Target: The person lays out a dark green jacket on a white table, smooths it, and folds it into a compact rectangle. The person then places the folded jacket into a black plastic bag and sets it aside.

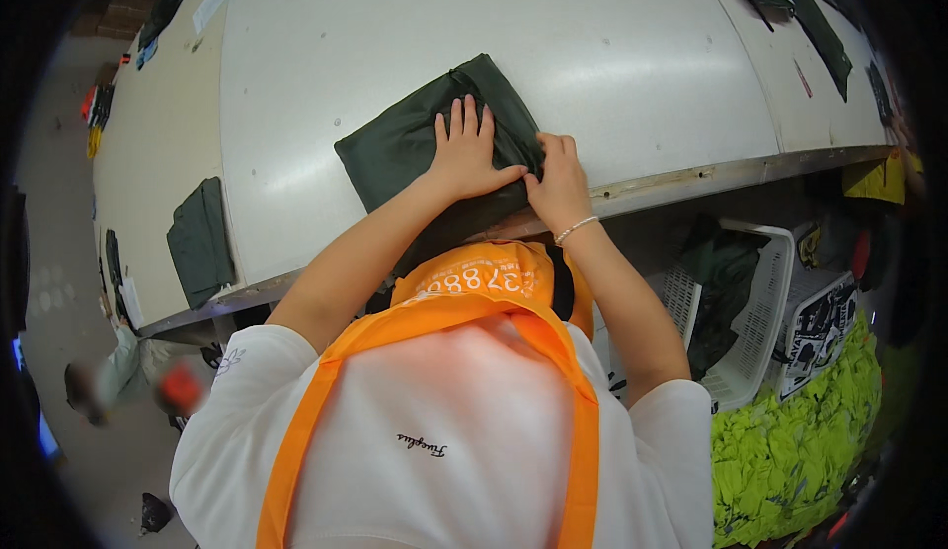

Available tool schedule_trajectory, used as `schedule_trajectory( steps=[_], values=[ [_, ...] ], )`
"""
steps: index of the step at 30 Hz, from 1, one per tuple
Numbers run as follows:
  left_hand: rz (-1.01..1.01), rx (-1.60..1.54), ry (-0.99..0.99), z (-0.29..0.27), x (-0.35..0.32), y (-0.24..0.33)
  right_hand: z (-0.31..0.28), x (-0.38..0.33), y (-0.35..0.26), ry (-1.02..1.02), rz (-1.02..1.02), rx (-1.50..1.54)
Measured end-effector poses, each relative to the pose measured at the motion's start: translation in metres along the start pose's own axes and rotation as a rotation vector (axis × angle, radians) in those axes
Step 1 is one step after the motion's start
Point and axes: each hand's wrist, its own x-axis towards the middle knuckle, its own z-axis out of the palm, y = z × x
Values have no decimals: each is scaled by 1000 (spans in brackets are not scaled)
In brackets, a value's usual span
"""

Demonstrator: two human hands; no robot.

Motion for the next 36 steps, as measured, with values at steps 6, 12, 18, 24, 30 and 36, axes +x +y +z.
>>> schedule_trajectory(
  steps=[6,12,18,24,30,36],
  values=[
    [-88,-3,-84,-10,1,14,-5,-1,1,-20,-12,-73],
    [-4,-21,8,8,8,-1,7,13,-10,-173,-120,-312],
    [91,-138,335,-40,26,-63,30,77,-10,91,-221,-351],
    [13,7,295,-4,31,-64,46,120,-30,15,-318,-379],
    [134,-179,100,-7,43,-97,65,122,-38,-147,-406,-467],
    [-74,-248,134,-8,46,-111,73,144,-24,-191,-492,-316]
  ],
)
